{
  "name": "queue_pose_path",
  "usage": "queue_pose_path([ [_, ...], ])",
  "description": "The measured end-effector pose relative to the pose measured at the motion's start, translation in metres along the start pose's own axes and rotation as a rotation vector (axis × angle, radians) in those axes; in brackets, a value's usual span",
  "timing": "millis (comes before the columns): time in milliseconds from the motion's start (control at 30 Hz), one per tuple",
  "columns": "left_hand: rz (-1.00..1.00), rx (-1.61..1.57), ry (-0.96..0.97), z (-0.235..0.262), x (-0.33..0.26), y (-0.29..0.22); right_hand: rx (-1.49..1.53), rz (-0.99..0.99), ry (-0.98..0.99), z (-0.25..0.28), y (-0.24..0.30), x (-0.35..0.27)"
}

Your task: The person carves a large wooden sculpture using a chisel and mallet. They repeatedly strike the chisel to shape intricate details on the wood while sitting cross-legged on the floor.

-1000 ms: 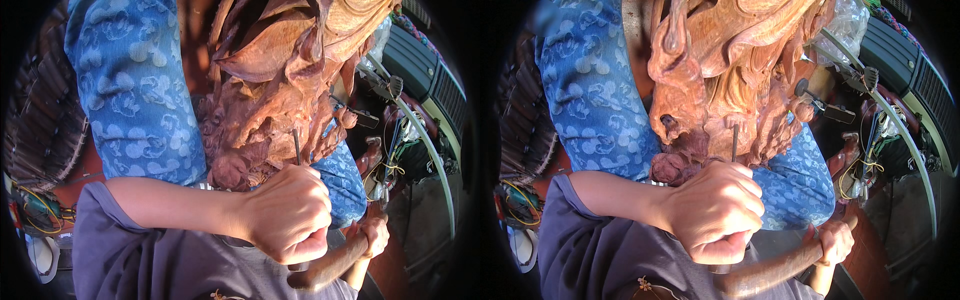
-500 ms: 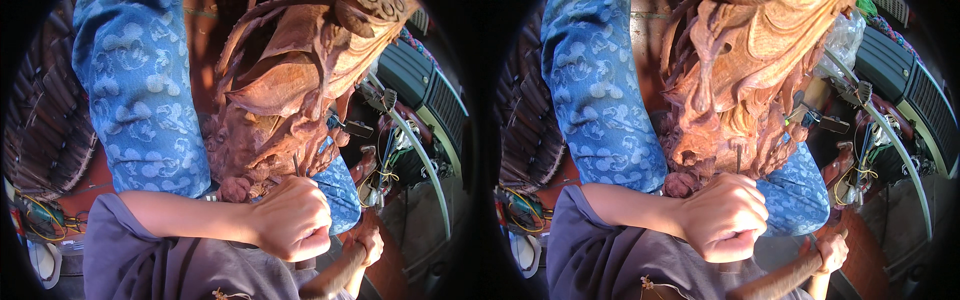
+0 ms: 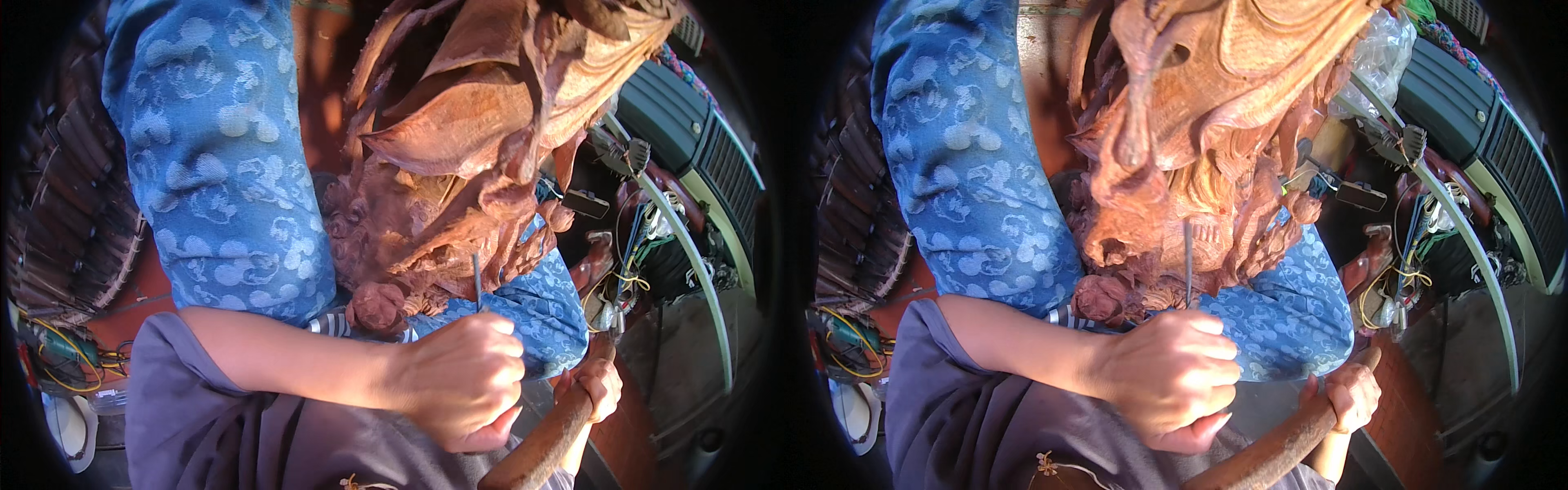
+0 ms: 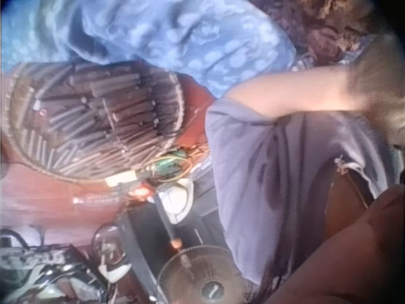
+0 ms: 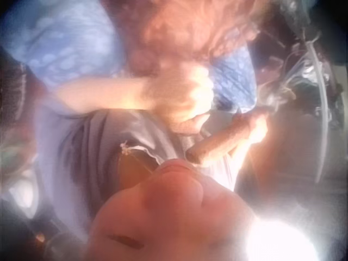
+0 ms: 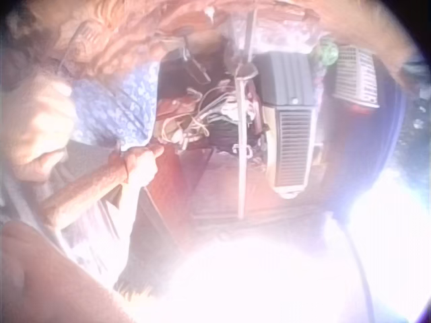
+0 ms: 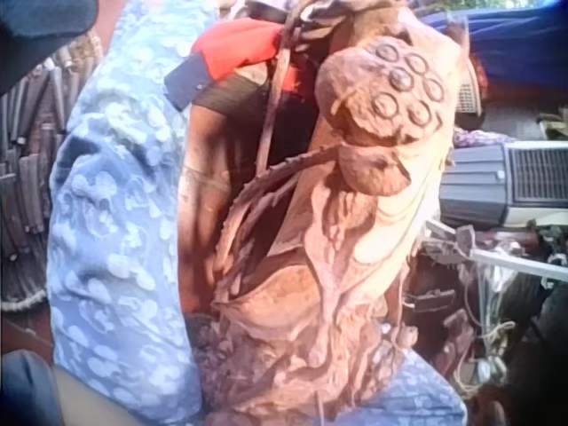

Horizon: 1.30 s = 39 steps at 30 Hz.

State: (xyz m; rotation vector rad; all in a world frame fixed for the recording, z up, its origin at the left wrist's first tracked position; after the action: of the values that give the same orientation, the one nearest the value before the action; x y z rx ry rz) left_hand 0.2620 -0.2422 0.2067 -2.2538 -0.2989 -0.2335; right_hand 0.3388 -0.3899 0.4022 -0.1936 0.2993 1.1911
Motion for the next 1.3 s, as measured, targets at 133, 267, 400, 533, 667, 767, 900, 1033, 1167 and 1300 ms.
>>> queue_pose_path([
  [133, -0.011, -0.043, 0.06, -0.009, -0.006, 0.006, 0.042, -0.019, -0.067, -0.002, -0.002, -0.009],
  [267, -0.045, -0.04, 0.078, -0.013, 0.001, 0.013, 0.004, 0.02, -0.101, -0.006, -0.004, -0.005],
  [400, -0.024, -0.036, 0.062, -0.012, 0.005, 0.017, 0.031, 0.018, -0.099, -0.009, -0.005, -0.008],
  [533, 0.006, -0.093, 0.065, -0.007, 0.009, 0.015, 0.044, 0.013, -0.089, -0.008, -0.003, -0.006],
  [667, 0.067, -0.157, 0.068, 0.003, 0.014, 0.01, 0.028, -0.012, -0.101, -0.002, 0.0, -0.005],
  [767, 0.113, -0.204, 0.03, 0.008, 0.019, 0.01, -0.109, -0.05, 0.002, 0.005, 0.003, 0.009],
  [900, 0.131, -0.197, 0.063, 0.013, 0.022, 0.008, -0.065, -0.018, 0.002, 0.018, 0.006, 0.004],
  [1033, 0.186, -0.211, 0.053, 0.019, 0.024, 0.008, -0.201, -0.034, 0.055, 0.019, 0.01, 0.018],
  [1167, 0.224, -0.232, 0.085, 0.019, 0.027, 0.008, -0.028, -0.05, 0.033, 0.025, 0.002, 0.009],
  [1300, 0.21, -0.208, 0.077, 0.016, 0.026, 0.011, -0.172, -0.088, 0.044, 0.019, 0.003, 0.016],
])
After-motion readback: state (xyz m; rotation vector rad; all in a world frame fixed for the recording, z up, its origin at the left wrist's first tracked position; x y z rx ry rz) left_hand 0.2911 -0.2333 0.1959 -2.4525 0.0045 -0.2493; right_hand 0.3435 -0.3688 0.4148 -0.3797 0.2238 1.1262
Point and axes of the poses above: each hand's wrist, its own x-axis towards the middle knuckle, its own z-axis out of the back of the hand, y = z × x, the point moved 3 cm from there along x, towards the middle knuckle, and after that the axes turned 10 degrees about z, right-handed, at the moved point
